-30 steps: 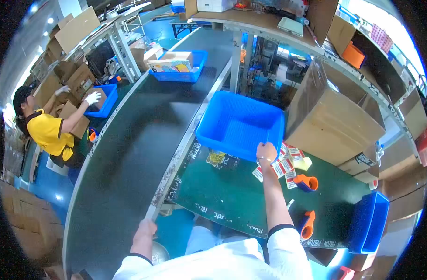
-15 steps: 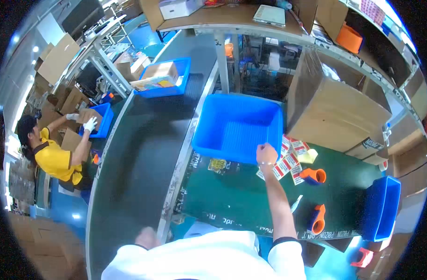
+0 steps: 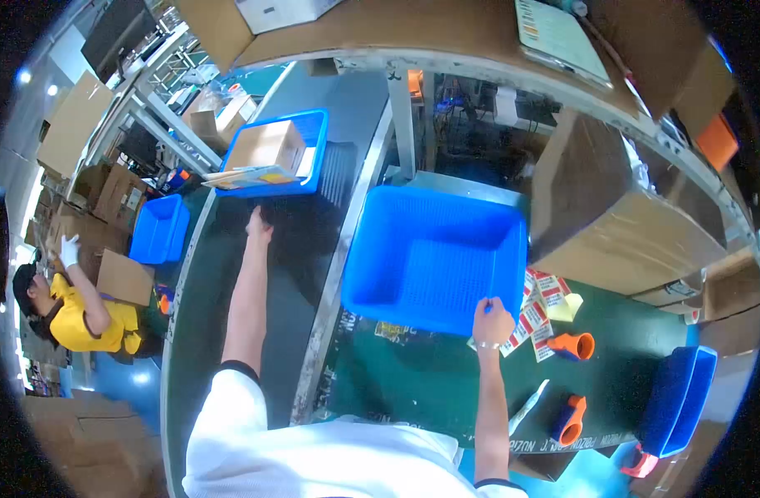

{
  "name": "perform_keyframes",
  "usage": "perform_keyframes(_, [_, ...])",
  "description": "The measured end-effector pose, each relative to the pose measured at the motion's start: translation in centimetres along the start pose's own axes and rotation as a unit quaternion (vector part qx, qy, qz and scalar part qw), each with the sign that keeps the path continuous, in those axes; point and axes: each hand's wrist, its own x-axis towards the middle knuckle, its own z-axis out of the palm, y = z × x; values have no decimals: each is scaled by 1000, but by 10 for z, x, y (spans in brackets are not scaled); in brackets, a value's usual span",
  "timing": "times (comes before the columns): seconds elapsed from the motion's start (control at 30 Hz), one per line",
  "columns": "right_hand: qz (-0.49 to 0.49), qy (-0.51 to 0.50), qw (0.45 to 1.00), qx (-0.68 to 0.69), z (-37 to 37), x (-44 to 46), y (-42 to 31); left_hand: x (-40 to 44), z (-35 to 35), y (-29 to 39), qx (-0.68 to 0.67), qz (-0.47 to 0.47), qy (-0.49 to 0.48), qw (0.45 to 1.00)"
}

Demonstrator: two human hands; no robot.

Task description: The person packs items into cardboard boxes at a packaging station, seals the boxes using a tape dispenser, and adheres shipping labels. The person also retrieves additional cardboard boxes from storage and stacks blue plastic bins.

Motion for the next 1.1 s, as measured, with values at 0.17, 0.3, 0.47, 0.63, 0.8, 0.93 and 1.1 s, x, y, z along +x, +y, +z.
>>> perform_keyframes(0.17, [4, -31, 999, -11, 0, 6, -3, 48, 55, -18, -43, -52, -128, 990])
perform_keyframes(0.3, [1, -80, 997, -18, -1, 6, -3, 49, 44, -22, -9, -19, -132, 991])
perform_keyframes(0.47, [-77, -56, 993, 74, -3, -9, -8, 26, -20, -37, -63, -50, -128, 988])
perform_keyframes(0.63, [-136, -5, 983, 121, -2, -51, -42, -92, -120, 4, -67, -153, -252, 953])
perform_keyframes(0.8, [-109, -78, 977, 166, -17, -72, -55, -195, -143, -52, -71, -98, -411, 904])
perform_keyframes(0.93, [45, -151, 802, 577, -45, -76, -68, -318, -122, -65, -87, -101, -306, 943])
perform_keyframes(1.1, [36, -105, 778, 618, -96, -78, -94, -414, -113, -108, -23, -46, -382, 923])
